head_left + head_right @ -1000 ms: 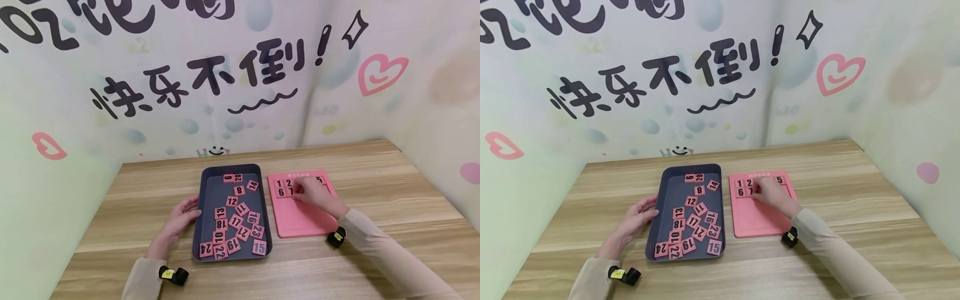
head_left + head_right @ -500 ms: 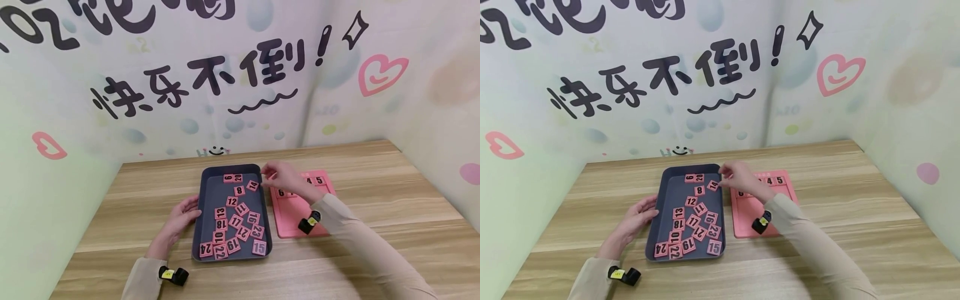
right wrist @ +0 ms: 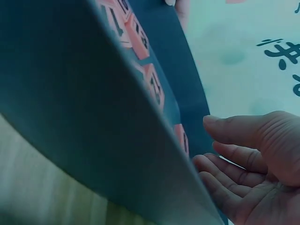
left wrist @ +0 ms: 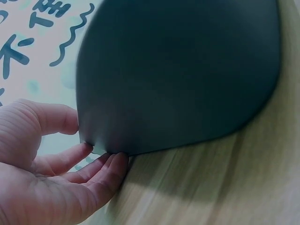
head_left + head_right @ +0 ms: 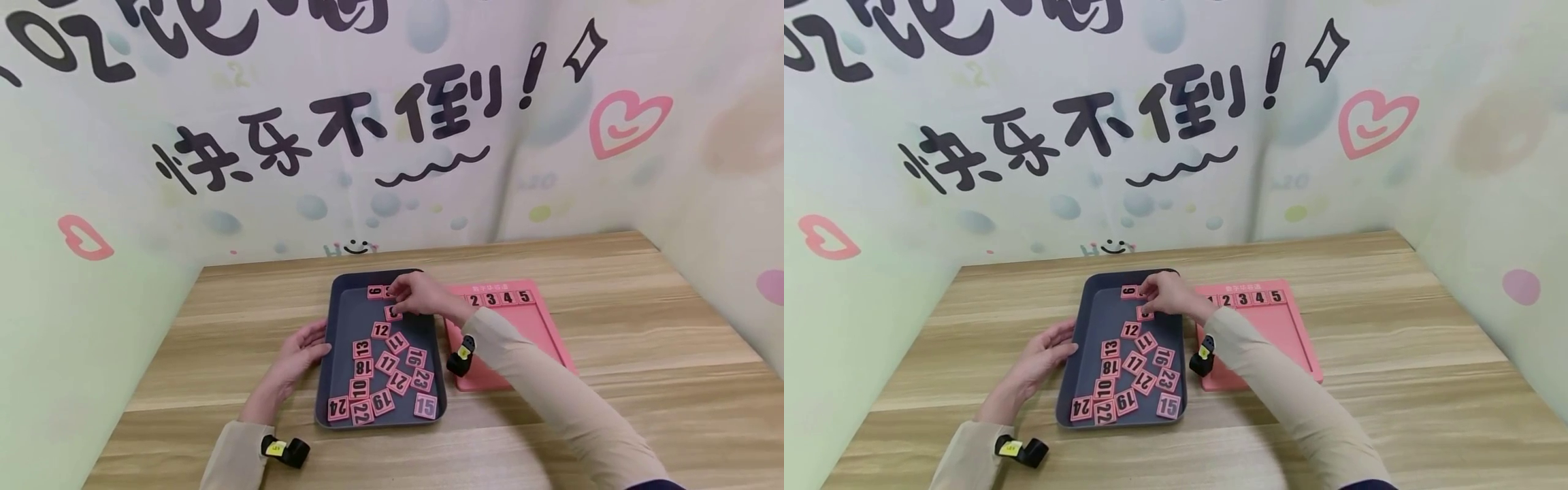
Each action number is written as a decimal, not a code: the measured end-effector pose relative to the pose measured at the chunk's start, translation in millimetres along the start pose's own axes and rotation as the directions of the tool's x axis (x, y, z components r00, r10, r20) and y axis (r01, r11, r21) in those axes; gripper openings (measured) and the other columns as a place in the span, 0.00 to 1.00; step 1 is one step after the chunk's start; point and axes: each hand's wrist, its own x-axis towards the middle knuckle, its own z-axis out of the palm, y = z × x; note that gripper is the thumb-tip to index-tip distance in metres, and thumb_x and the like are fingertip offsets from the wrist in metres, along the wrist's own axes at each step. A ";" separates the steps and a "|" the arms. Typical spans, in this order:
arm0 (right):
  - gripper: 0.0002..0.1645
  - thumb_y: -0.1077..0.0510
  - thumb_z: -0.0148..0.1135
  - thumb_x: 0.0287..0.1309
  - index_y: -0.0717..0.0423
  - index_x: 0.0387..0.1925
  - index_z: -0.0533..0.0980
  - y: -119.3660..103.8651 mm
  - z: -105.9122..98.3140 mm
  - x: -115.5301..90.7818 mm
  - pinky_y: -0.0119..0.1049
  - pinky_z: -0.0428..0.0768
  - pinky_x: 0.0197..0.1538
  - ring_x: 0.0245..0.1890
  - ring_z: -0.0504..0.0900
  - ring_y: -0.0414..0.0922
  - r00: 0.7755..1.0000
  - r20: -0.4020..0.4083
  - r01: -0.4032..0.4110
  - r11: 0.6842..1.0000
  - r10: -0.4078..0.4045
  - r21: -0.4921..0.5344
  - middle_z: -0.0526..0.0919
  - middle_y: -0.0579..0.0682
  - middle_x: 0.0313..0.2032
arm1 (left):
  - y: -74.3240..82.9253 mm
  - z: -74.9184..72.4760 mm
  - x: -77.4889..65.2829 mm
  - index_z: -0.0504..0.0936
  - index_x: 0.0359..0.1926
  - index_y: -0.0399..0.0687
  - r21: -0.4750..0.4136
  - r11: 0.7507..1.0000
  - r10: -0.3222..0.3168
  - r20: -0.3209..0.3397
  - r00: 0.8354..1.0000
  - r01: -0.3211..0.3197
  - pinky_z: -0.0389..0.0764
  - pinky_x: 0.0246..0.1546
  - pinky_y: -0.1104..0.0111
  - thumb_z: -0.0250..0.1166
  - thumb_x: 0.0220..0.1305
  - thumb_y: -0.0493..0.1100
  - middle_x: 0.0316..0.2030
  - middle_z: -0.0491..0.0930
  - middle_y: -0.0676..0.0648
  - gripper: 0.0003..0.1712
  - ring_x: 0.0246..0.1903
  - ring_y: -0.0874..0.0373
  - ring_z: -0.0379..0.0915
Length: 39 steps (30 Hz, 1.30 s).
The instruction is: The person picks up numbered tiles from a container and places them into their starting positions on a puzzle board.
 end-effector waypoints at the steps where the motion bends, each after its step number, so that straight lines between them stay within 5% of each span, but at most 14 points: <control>1: 0.20 0.64 0.68 0.50 0.63 0.47 0.78 -0.4 1.3 1.1 0.35 0.81 0.39 0.35 0.79 0.45 1.000 0.003 0.000 1.000 0.000 -0.013 0.81 0.55 0.42 | 0.0 0.0 0.0 0.60 0.65 0.29 0.002 1.000 0.000 0.001 1.000 0.000 0.70 0.45 0.77 0.55 0.60 0.27 0.61 0.63 0.28 0.31 0.61 0.40 0.60; 8: 0.17 0.67 0.68 0.49 0.63 0.44 0.78 -0.1 8.3 4.6 0.37 0.79 0.46 0.40 0.79 0.46 0.999 0.012 0.034 0.997 -0.033 -0.074 0.81 0.56 0.41 | 0.0 -0.2 0.2 0.60 0.65 0.30 0.007 1.000 -0.005 0.004 1.000 0.004 0.70 0.47 0.76 0.55 0.61 0.28 0.62 0.63 0.29 0.31 0.61 0.40 0.60; 27: 0.13 0.63 0.70 0.49 0.59 0.38 0.79 2.6 8.8 2.4 0.29 0.74 0.29 0.27 0.73 0.42 0.990 0.046 0.139 0.957 -0.132 -0.256 0.77 0.48 0.28 | -3.0 0.0 2.3 0.60 0.65 0.29 0.000 1.000 0.011 0.010 1.000 -0.011 0.70 0.47 0.76 0.54 0.60 0.27 0.62 0.63 0.29 0.31 0.61 0.40 0.60; 39: 0.15 0.65 0.67 0.49 0.61 0.42 0.78 23.6 -38.1 -50.9 0.40 0.76 0.40 0.37 0.75 0.47 0.980 -0.107 0.145 0.971 -0.167 -0.188 0.79 0.50 0.35 | -2.5 0.1 3.6 0.60 0.65 0.30 0.009 1.000 -0.005 0.006 1.000 0.005 0.69 0.53 0.71 0.54 0.59 0.27 0.62 0.63 0.30 0.32 0.61 0.42 0.60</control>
